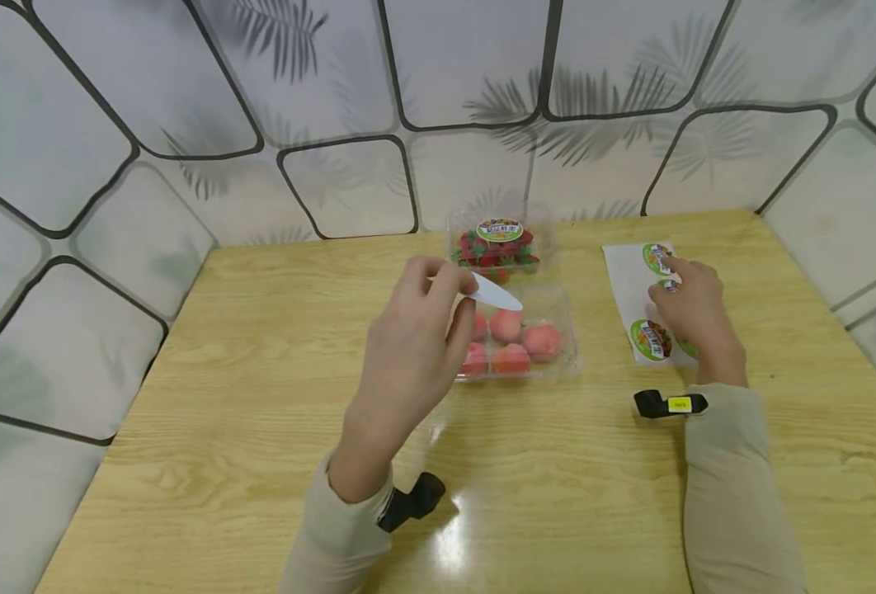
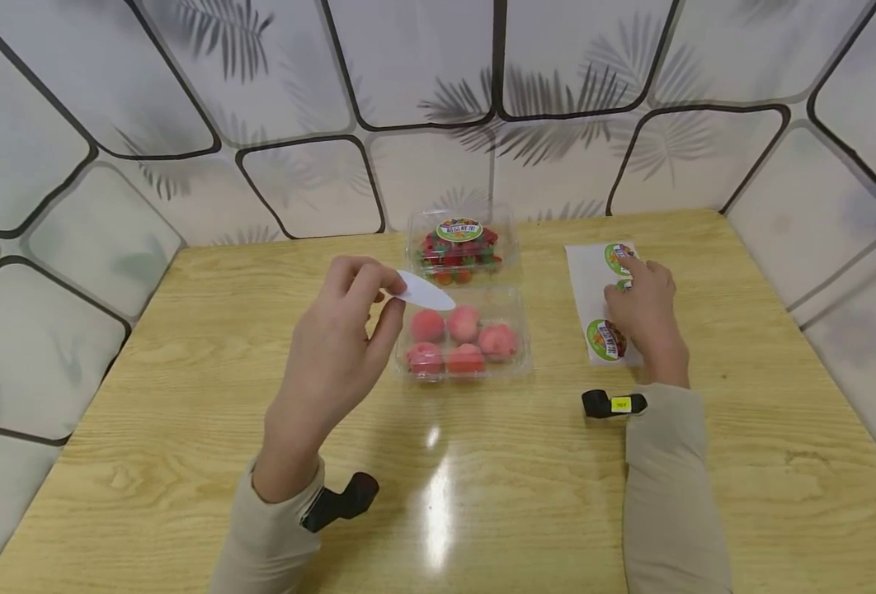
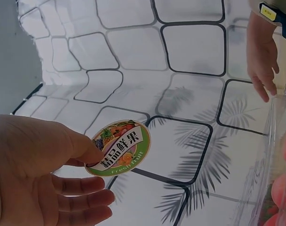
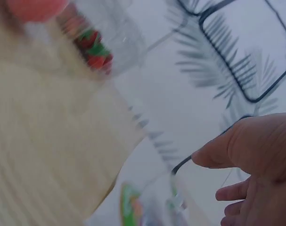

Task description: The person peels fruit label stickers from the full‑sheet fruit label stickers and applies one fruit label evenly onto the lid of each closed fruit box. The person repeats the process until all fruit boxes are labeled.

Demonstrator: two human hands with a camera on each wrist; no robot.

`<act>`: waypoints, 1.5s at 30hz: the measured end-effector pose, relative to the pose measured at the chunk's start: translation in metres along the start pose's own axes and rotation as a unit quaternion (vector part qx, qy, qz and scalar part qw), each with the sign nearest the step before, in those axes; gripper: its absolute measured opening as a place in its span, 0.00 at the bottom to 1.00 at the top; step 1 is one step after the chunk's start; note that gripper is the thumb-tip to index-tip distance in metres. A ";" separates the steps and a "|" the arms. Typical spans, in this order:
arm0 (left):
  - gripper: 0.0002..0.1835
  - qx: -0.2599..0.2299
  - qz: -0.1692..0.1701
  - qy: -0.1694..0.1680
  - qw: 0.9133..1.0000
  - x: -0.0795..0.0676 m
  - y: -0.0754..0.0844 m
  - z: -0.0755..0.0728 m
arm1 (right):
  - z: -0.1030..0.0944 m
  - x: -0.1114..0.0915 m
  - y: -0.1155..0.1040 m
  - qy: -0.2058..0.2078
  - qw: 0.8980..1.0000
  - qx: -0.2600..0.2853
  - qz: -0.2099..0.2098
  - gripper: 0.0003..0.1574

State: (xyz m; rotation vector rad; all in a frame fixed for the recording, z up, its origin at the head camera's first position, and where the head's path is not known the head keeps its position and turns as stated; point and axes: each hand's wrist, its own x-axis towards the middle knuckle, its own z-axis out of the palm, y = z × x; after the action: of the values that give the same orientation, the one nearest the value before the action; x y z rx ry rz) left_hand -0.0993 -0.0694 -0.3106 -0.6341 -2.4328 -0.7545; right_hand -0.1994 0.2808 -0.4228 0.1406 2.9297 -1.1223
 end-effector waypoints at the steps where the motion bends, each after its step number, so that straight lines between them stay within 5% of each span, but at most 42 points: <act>1: 0.04 0.000 -0.001 -0.002 1.000 0.000 0.000 0.000 | -0.002 -0.001 -0.004 0.009 1.000 0.010 -0.012 0.36; 9: 0.03 -0.002 -0.003 -0.007 1.000 -0.001 -0.002 0.002 | -0.012 -0.025 -0.062 0.026 0.993 0.045 -0.102 0.36; 16: 0.04 0.001 0.001 -0.009 1.000 -0.001 -0.003 0.003 | -0.016 -0.061 -0.112 -0.006 0.976 0.095 -0.197 0.32; 23: 0.07 -0.029 0.002 -0.021 0.999 -0.001 -0.003 0.005 | -0.013 -0.095 -0.146 -0.039 0.936 0.123 -0.327 0.34; 29: 0.07 -0.095 0.000 -0.033 0.995 0.000 -0.003 0.003 | -0.007 -0.112 -0.166 0.007 0.901 0.174 -0.398 0.34; 36: 0.09 -0.126 -0.008 -0.057 0.990 0.001 -0.002 0.001 | 0.000 -0.114 -0.170 0.077 0.903 0.179 -0.383 0.28; 45: 0.10 -0.130 -0.005 -0.065 0.989 0.003 -0.001 0.001 | -0.002 -0.113 -0.170 0.077 0.909 0.178 -0.369 0.30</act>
State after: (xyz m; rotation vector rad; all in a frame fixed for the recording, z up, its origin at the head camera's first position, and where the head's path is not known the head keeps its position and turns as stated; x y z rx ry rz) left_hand -0.1028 -0.0689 -0.3096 -0.7926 -2.4756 -1.0774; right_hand -0.1015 0.1467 -0.3046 -1.0054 2.9245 -1.7788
